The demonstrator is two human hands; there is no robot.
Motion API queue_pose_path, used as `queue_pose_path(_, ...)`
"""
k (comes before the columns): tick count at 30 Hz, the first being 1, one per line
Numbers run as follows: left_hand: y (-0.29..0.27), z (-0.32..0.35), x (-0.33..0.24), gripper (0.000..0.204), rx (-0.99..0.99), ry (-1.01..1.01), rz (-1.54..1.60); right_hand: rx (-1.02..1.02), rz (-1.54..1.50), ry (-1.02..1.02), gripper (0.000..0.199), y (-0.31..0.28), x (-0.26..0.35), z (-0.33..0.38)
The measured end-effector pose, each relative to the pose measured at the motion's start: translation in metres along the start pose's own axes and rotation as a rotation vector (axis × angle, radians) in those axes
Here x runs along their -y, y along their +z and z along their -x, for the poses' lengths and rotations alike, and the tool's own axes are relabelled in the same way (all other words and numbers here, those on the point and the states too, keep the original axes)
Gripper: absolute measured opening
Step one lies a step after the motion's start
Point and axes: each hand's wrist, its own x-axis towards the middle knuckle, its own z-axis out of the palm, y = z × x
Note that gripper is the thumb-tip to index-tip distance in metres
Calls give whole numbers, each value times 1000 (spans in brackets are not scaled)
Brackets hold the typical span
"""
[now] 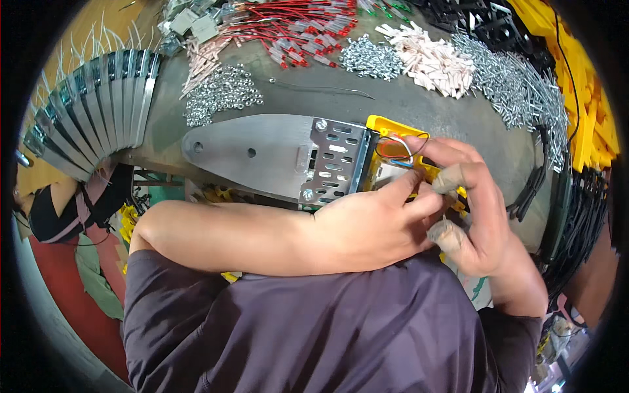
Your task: Assembling the housing and internal components of a handheld electronic device, including wiring and screwing panels together.
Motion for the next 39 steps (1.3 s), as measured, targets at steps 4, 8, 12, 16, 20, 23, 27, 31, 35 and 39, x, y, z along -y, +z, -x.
queue_pose_path(4, 0, -2, -1, 25, -15, -39, 39, -313, -316, 135, 40, 19, -7, 9)
queue_pose_path(8, 1, 1, -3, 26, 61, -23, 9, -80, -115, -43, 38, 19, -10, 2)
queue_pose_path(12, 5, -1, -4, 29, -10, -48, 54, -298, -302, 57, 34, 31, -15, 8)
queue_pose_path(16, 7, 1, -5, 30, -41, -59, 53, -201, -350, 11, 34, 35, -16, 6)
queue_pose_path(20, 3, 1, -3, 30, -20, -43, 43, -327, -300, 45, 34, 36, -15, 8)
queue_pose_path(23, 5, 1, -5, 31, -41, -56, 47, -312, -360, 56, 35, 37, -11, 5)
queue_pose_path(27, 6, 1, -5, 30, -2, -48, 54, -312, -322, 78, 35, 42, -11, 5)
queue_pose_path(31, 5, 1, -4, 25, -2, -46, 79, -273, -410, 84, 38, 38, -11, -2)
queue_pose_path(35, 6, 1, -5, 26, 15, -41, 94, -234, -372, 157, 43, 34, -12, -4)
queue_pose_path(39, 8, 2, -6, 28, -41, -78, 77, -49, 112, -29, 44, 11, -6, -25)
